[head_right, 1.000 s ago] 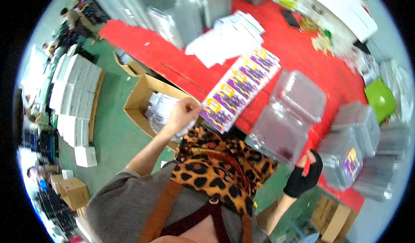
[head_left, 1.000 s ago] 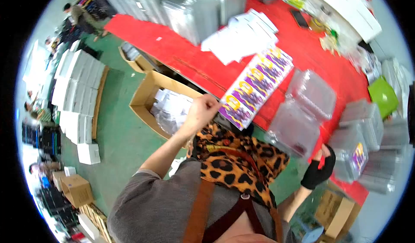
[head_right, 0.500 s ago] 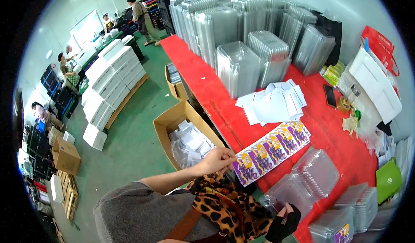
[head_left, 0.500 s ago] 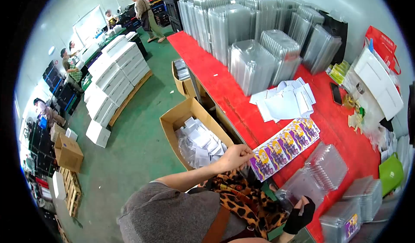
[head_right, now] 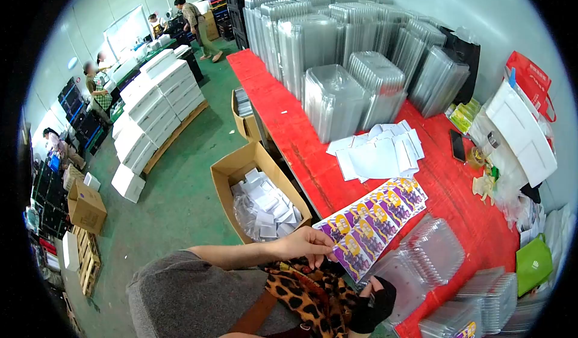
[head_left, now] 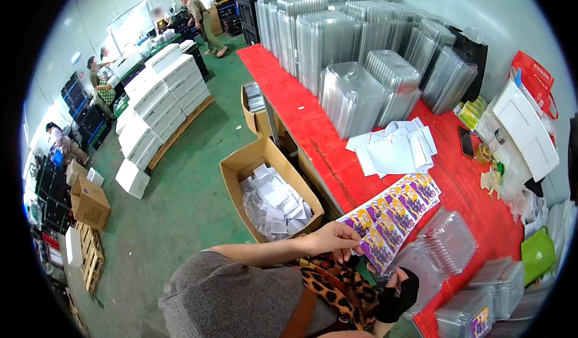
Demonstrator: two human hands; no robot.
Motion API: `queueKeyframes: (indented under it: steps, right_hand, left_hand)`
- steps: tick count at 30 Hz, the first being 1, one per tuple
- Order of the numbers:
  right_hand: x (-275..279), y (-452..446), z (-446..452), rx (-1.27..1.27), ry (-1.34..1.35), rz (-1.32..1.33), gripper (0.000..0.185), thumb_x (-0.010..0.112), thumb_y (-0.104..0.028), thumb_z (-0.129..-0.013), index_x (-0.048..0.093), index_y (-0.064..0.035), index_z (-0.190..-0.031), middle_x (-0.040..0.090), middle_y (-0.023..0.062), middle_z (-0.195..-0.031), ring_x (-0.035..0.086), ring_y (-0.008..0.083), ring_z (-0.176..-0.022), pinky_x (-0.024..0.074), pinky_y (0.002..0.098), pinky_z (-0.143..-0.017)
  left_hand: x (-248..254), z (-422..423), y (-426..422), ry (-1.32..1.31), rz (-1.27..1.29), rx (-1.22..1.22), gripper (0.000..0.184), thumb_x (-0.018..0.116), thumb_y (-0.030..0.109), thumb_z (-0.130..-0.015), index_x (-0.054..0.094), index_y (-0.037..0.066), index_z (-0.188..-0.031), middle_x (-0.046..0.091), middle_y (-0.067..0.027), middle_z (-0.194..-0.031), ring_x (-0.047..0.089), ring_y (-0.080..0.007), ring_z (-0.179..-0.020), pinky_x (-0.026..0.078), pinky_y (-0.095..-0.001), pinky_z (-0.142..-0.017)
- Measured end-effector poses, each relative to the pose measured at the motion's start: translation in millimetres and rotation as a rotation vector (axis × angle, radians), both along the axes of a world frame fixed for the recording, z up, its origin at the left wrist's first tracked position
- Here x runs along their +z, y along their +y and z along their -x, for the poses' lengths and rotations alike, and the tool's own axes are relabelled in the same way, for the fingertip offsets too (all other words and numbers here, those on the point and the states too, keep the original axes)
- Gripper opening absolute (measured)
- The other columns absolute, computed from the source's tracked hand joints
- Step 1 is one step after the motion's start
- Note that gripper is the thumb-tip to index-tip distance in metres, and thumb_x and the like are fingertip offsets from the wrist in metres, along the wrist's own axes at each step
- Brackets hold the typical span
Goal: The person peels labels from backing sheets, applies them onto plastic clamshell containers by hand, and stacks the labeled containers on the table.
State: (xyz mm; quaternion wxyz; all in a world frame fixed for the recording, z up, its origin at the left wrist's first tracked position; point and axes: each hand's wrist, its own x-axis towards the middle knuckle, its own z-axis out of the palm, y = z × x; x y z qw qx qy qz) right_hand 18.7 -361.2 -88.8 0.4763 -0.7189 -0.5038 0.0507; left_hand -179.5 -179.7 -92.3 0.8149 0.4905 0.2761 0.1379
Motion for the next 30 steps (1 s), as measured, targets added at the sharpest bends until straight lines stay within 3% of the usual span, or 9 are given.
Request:
queueKeyframes:
  steps: [5,10,16,25,28,30]
  right_hand:
    - [18,30,24,0.137,-0.084,-0.062,0.020,0.066,0.002,-0.085,0.068,-0.0005,-0.105,0.061,0.0126,-0.095,0.062,0.0256,-0.087,0.0507,0.0315,-0.074]
    - [9,43,32,0.192,-0.123,-0.041,0.019,0.071,0.000,-0.083,0.070,-0.0044,-0.101,0.064,0.0113,-0.091,0.063,0.0264,-0.082,0.0509,0.0335,-0.071]
    - [18,47,35,0.179,-0.191,-0.027,0.017,0.074,-0.002,-0.080,0.071,-0.0057,-0.096,0.066,0.0117,-0.088,0.063,0.0280,-0.081,0.0499,0.0363,-0.074]
    - [29,44,38,0.193,-0.222,-0.015,0.013,0.074,-0.002,-0.081,0.072,-0.0034,-0.093,0.067,0.0113,-0.081,0.063,0.0277,-0.073,0.0488,0.0368,-0.066]
    - [31,41,36,0.178,-0.268,0.020,0.011,0.073,-0.004,-0.082,0.072,-0.0034,-0.093,0.066,0.0127,-0.080,0.063,0.0298,-0.073,0.0485,0.0376,-0.066]
    - [43,39,38,0.172,-0.329,0.081,0.011,0.072,-0.006,-0.084,0.072,-0.0021,-0.094,0.067,0.0111,-0.081,0.063,0.0265,-0.072,0.0487,0.0366,-0.066]
  left_hand:
    - [5,-6,-9,0.027,-0.086,-0.108,0.018,0.058,0.017,-0.101,0.063,0.000,-0.104,0.072,-0.0048,-0.088,0.063,-0.0061,-0.061,0.049,-0.0197,-0.052]
    - [0,-11,-16,-0.033,-0.140,-0.113,0.018,0.062,0.019,-0.098,0.067,0.002,-0.100,0.067,-0.0012,-0.077,0.062,-0.0062,-0.058,0.050,-0.0217,-0.051]
    - [11,-12,-16,0.018,-0.260,-0.084,0.019,0.061,0.017,-0.099,0.067,-0.001,-0.100,0.067,-0.0024,-0.075,0.062,-0.0076,-0.057,0.050,-0.0229,-0.051]
    - [26,-11,-18,0.039,-0.363,-0.118,0.021,0.059,0.015,-0.099,0.067,-0.003,-0.106,0.068,-0.0067,-0.077,0.062,-0.0096,-0.059,0.050,-0.0263,-0.054]
    - [29,-13,-18,0.020,-0.676,-0.082,0.019,0.062,0.013,-0.096,0.068,-0.003,-0.104,0.069,-0.0107,-0.080,0.065,-0.0143,-0.064,0.051,-0.0299,-0.058]
    - [22,-15,-20,-0.021,-0.735,-0.071,0.018,0.064,0.012,-0.094,0.068,-0.003,-0.102,0.069,-0.0127,-0.080,0.066,-0.0184,-0.068,0.051,-0.0326,-0.062]
